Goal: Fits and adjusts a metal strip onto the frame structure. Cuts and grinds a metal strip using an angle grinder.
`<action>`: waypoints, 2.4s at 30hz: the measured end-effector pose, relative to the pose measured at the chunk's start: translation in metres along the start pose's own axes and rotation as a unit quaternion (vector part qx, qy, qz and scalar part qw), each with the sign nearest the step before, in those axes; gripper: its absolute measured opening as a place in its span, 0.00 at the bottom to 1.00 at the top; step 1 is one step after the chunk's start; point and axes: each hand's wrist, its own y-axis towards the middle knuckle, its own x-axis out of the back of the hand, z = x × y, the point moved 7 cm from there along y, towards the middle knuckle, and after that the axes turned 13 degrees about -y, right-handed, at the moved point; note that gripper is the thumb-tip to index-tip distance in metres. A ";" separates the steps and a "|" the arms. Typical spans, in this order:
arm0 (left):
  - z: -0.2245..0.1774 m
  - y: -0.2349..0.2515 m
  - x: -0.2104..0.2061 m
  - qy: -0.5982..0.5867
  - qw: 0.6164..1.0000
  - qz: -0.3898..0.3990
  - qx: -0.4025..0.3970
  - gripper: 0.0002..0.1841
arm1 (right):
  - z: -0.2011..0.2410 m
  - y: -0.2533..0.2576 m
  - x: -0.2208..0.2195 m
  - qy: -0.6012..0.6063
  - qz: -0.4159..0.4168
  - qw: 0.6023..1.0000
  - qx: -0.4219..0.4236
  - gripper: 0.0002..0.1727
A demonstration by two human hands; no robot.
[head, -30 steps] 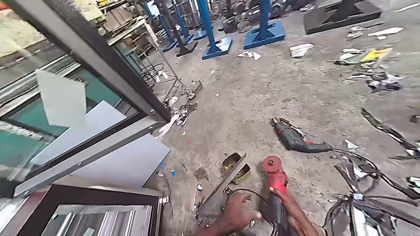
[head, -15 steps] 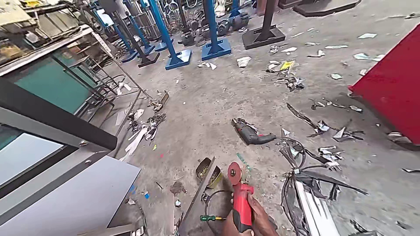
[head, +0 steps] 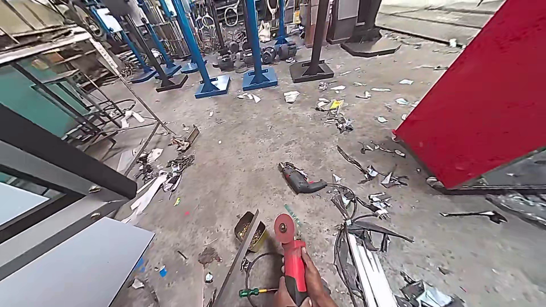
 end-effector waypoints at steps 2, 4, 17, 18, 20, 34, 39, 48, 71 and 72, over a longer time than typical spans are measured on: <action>-0.029 -0.014 0.012 0.020 0.998 0.053 -0.025 0.47 | 0.012 -0.003 0.003 -0.073 -0.017 0.997 0.030 0.34; -0.089 -0.045 0.048 0.065 0.979 0.174 0.083 0.34 | 0.026 -0.007 0.003 -0.190 -0.062 0.979 0.032 0.35; 0.026 0.131 0.175 0.092 0.991 -0.007 -0.098 0.31 | 0.073 -0.003 0.107 -0.395 -0.094 0.914 0.007 0.39; 0.028 0.135 0.171 0.082 0.991 0.019 -0.109 0.29 | 0.070 -0.003 0.108 -0.404 -0.090 0.911 -0.002 0.38; 0.030 0.136 0.167 0.038 0.991 0.037 -0.125 0.26 | 0.062 -0.002 0.107 -0.412 -0.081 0.907 -0.022 0.39; 0.017 0.117 0.155 0.051 0.997 0.063 -0.009 0.22 | 0.046 0.055 0.053 -0.519 -0.008 0.854 -0.048 0.40; 0.016 0.116 0.152 0.047 0.997 0.052 -0.015 0.22 | 0.041 0.076 0.044 -0.536 0.010 0.843 -0.040 0.39; 0.018 0.116 0.153 0.037 0.998 0.049 -0.016 0.22 | 0.039 0.087 0.038 -0.548 0.018 0.835 -0.045 0.39; 0.018 0.115 0.153 0.006 0.998 0.064 0.007 0.22 | 0.047 0.090 0.029 -0.576 0.013 0.816 -0.037 0.41; 0.018 0.115 0.153 0.001 0.998 0.067 0.010 0.22 | 0.047 0.091 0.030 -0.576 0.013 0.816 -0.037 0.40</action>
